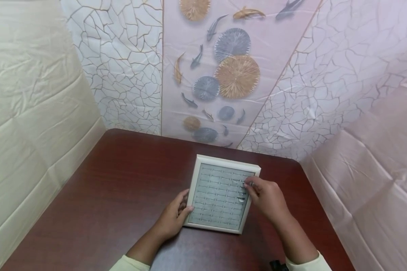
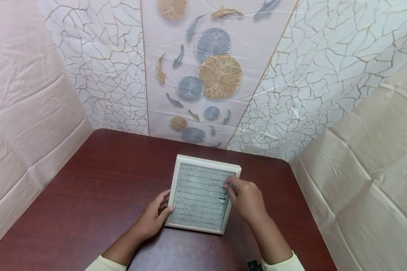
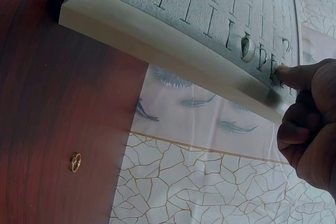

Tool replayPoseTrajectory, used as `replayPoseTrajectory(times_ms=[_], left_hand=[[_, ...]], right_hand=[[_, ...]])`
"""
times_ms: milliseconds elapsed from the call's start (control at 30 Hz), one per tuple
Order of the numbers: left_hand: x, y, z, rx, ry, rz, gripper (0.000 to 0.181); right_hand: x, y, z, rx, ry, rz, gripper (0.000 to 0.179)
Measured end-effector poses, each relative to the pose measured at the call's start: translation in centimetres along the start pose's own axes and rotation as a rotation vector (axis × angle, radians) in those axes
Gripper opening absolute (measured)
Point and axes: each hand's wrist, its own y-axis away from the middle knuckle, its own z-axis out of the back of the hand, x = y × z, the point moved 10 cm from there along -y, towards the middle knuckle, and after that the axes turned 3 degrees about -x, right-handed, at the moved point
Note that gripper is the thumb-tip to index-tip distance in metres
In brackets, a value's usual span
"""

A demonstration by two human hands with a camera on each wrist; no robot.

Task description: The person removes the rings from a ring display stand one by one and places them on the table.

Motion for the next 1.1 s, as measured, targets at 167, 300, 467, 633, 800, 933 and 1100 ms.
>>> replayPoseTrajectory(times_ms=[167, 300, 467, 633, 800, 933, 1100], left_hand=[[-0.1, 0.0, -0.1, -0.003, 0.005, -0.007, 0.06], [-0.1, 0.1, 0.0, -0.01, -0.008, -0.004, 0.061], [-0.1, 0.1, 0.1, -0.009, -0.002, 0.003, 0.061], [0.0, 0.1, 0.1, -0.007, 0.0, 0.012, 0.061], [0.1, 0.2, 0.1, -0.003, -0.011, 0.015, 0.062], [0.2, 0.1, 0.0, -0.006, -0.013, 0.006, 0.062], [0.3, 0.1, 0.0, -0.009, -0.016, 0.009, 0.062]], right_hand=[[-0.4, 0.1, -0.4, 0.027, -0.043, -0.033, 0.004], [-0.6, 0.2, -0.6, 0.061, -0.066, -0.069, 0.004], [-0.8, 0.4, -0.8, 0.104, -0.101, -0.104, 0.005], [-0.8, 0.5, -0.9, 0.117, -0.128, -0.109, 0.008], [-0.9, 0.6, -1.1, 0.127, -0.149, -0.104, 0.006], [-1.1, 0.7, -1.2, 0.133, -0.157, -0.115, 0.007], [-1.2, 0.8, -1.2, 0.135, -0.158, -0.113, 0.007]])
